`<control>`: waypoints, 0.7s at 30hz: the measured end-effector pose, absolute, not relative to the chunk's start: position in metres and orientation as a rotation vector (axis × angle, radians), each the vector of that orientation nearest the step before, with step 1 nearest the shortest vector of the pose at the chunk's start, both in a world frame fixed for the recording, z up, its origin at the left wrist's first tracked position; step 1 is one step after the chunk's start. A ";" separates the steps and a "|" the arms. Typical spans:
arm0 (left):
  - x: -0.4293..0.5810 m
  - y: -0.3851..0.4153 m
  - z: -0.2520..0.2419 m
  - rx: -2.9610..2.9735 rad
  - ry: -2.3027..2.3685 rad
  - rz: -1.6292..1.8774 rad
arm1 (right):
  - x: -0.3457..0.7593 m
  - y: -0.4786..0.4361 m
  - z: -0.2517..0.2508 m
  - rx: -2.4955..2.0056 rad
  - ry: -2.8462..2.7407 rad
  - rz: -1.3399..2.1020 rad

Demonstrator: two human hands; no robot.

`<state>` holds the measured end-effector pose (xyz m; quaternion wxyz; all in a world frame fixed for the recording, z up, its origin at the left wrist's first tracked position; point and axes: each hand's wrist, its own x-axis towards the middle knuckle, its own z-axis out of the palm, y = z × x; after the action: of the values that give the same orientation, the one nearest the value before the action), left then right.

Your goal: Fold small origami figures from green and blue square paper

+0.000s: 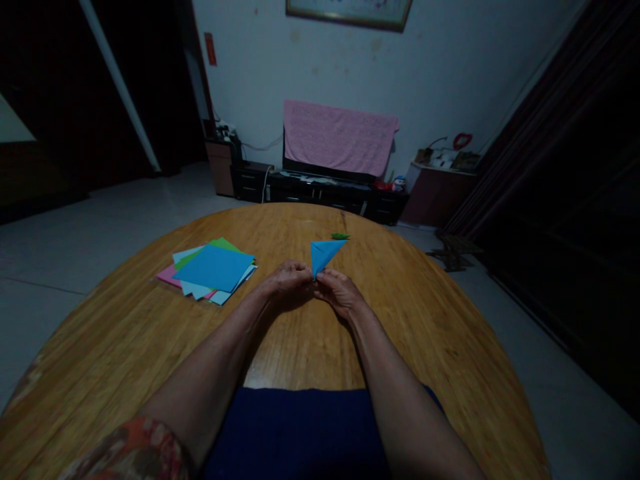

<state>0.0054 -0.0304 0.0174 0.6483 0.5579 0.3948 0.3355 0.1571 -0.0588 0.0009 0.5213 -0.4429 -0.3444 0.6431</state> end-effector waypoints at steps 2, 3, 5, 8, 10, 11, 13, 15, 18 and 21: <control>0.002 -0.028 0.020 1.359 0.893 0.730 | 0.158 -0.059 0.002 -1.059 -0.831 1.550; 0.000 -0.026 0.021 1.401 0.901 0.709 | 0.158 -0.059 0.002 -1.059 -0.837 1.554; -0.003 -0.022 0.021 1.463 0.916 0.673 | 0.159 -0.059 0.003 -1.065 -0.845 1.557; -0.006 -0.017 0.019 1.510 0.914 0.646 | 0.159 -0.060 0.004 -1.073 -0.845 1.552; -0.006 -0.015 0.017 1.529 0.909 0.638 | 0.159 -0.060 0.005 -1.072 -0.851 1.549; -0.005 -0.014 0.016 1.532 0.910 0.637 | 0.159 -0.060 0.005 -1.068 -0.856 1.551; -0.005 -0.014 0.015 1.520 0.916 0.640 | 0.160 -0.059 0.005 -1.061 -0.868 1.559; -0.004 -0.015 0.015 1.495 0.922 0.651 | 0.160 -0.059 0.005 -1.060 -0.869 1.556; 0.000 -0.022 0.019 1.454 0.934 0.680 | 0.159 -0.058 0.004 -1.069 -0.862 1.542; 0.004 -0.032 0.027 1.389 0.959 0.731 | 0.159 -0.059 0.003 -1.075 -0.850 1.543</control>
<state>0.0038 -0.0324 0.0272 0.6060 0.6006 0.4149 0.3159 0.1589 -0.0586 0.0030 0.5132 -0.4471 -0.3537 0.6416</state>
